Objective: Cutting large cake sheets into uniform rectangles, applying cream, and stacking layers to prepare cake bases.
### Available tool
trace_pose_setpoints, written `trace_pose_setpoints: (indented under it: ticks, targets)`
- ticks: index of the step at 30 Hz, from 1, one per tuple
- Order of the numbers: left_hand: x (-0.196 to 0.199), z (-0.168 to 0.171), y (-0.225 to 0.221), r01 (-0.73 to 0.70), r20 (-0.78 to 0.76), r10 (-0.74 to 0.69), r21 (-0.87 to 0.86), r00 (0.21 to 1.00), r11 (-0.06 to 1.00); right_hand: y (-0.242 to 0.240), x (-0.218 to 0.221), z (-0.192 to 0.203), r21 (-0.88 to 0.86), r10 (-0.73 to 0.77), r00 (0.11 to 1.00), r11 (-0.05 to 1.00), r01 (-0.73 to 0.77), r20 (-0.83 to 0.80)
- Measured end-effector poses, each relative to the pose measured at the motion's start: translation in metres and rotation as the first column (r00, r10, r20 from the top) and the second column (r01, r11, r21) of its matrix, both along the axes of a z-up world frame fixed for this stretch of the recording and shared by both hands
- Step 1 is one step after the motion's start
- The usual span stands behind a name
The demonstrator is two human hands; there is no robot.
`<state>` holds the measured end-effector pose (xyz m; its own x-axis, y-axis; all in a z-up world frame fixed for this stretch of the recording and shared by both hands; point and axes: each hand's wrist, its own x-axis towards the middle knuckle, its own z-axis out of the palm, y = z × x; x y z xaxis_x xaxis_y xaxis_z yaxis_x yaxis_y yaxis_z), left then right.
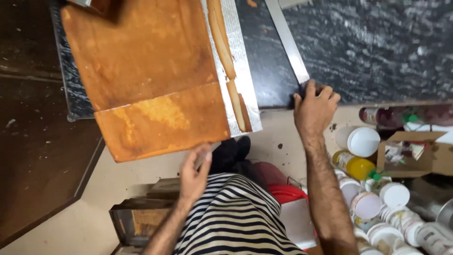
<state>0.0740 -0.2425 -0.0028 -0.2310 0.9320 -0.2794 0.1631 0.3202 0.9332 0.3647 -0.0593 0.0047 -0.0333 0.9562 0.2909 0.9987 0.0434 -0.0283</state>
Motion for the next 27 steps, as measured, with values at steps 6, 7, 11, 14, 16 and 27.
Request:
trace_pose_setpoints:
  ticks: [6, 7, 11, 14, 16, 27]
  targets:
    - [0.000, 0.041, 0.043, 0.109, -0.238, -0.058, 0.206, 0.970, 0.972, 0.025, -0.088, -0.029, -0.133, 0.155, 0.843, 0.957, -0.257, -0.516]
    - [-0.004, 0.048, 0.054, 0.105, -0.235, -0.054, 0.209, 0.971, 0.972, 0.023, -0.098, -0.029, -0.131, 0.159, 0.844, 0.957, -0.261, -0.513]
    - [-0.029, 0.062, 0.082, 0.099, -0.249, -0.030, 0.270, 0.968, 0.958, 0.001, -0.130, -0.025, -0.221, 0.051, 0.842, 0.955, -0.199, -0.538]
    - [-0.032, 0.041, 0.094, 0.054, -0.241, 0.011, 0.261, 0.970, 0.964, -0.017, -0.129, -0.022, -0.228, 0.069, 0.881, 0.954, -0.196, -0.469]
    - [-0.028, 0.038, 0.114, 0.041, -0.231, 0.021, 0.260, 0.973, 0.965, -0.018, -0.123, -0.023, -0.209, 0.112, 0.895, 0.953, -0.220, -0.431]
    - [0.037, 0.026, 0.107, -0.008, 0.338, 0.103, -0.270, 0.936, 0.963, 0.103, -0.147, -0.045, -0.172, 0.105, 0.754, 0.945, -0.279, -0.648]
